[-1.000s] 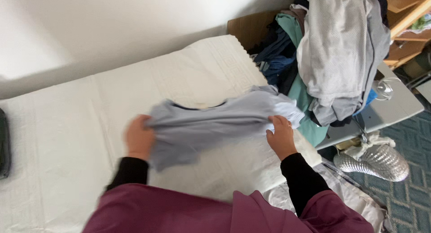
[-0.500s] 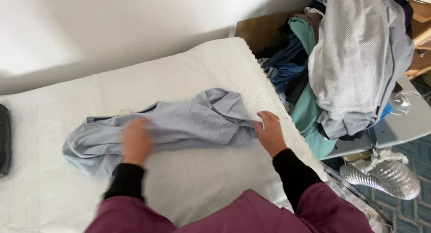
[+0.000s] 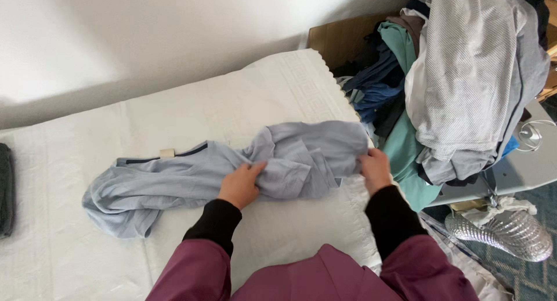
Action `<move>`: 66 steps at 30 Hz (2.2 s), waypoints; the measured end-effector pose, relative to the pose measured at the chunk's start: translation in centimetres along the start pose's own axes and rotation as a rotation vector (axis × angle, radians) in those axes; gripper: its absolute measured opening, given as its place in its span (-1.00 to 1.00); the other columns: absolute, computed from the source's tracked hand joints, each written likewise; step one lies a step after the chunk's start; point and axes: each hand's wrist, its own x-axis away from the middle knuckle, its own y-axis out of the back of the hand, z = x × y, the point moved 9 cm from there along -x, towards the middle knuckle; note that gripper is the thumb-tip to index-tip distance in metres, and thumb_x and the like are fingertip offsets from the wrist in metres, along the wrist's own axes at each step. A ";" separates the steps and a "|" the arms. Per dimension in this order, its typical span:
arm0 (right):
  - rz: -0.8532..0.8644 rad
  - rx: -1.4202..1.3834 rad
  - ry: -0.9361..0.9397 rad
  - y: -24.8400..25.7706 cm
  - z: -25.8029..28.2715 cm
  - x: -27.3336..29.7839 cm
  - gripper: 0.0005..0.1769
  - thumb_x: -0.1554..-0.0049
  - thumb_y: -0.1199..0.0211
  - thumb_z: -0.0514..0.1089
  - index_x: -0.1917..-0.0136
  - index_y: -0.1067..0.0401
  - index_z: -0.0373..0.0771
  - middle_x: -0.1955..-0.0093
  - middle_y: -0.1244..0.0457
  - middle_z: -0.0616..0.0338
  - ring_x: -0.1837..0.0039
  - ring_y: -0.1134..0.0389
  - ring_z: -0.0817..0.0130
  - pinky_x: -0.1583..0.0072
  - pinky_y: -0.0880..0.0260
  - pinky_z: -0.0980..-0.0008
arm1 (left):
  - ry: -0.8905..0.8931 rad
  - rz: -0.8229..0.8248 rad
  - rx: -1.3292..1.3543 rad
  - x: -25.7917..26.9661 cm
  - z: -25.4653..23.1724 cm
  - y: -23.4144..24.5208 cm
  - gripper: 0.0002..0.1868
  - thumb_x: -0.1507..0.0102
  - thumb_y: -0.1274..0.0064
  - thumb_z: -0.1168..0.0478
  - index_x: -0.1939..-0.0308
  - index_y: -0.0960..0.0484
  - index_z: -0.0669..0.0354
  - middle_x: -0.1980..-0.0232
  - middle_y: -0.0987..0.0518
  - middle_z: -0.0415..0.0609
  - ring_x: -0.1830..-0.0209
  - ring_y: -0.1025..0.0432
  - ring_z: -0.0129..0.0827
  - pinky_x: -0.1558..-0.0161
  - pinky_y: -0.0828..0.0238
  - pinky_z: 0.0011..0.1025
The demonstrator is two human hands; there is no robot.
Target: The person folds two shirts on a surface by laying each one flat, smoothing the fabric, and folding the sides and bottom inward before placing them in a stack.
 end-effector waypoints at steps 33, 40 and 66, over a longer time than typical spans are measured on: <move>0.519 0.384 0.946 -1.3 13.5 12.7 -0.61 0.31 -0.10 -0.28 0.17 -0.49 -0.09 0.15 -0.40 0.21 0.06 -0.37 0.17 -0.07 -0.28 0.20 | 0.678 -0.344 0.276 34.8 33.4 -18.4 -0.63 -0.02 -0.16 0.04 0.09 -0.79 -0.27 0.04 -0.66 -0.23 -0.04 -0.57 -0.37 -0.11 -0.50 -0.32; 1.576 0.970 0.464 2.2 5.3 26.9 -0.86 0.15 -0.08 -0.12 0.28 -0.18 -0.05 0.32 -0.13 0.33 0.20 -0.17 0.41 0.11 -0.11 0.29 | 1.239 0.226 0.052 43.4 45.2 -21.2 -0.53 -0.02 -0.04 -0.10 0.24 -0.77 0.16 0.21 -0.65 0.07 0.17 -0.61 -0.16 0.15 -0.47 -0.31; 1.173 0.788 0.576 -11.4 9.0 26.0 -0.87 0.17 -0.13 -0.20 0.29 -0.46 -0.13 0.26 -0.35 0.16 0.20 -0.35 0.20 0.15 -0.30 0.22 | 0.716 -0.704 0.145 25.4 24.3 1.3 -0.20 -0.05 -0.07 0.16 -0.40 -0.42 0.34 -0.37 -0.43 0.33 -0.39 -0.28 0.21 -0.38 -0.15 0.13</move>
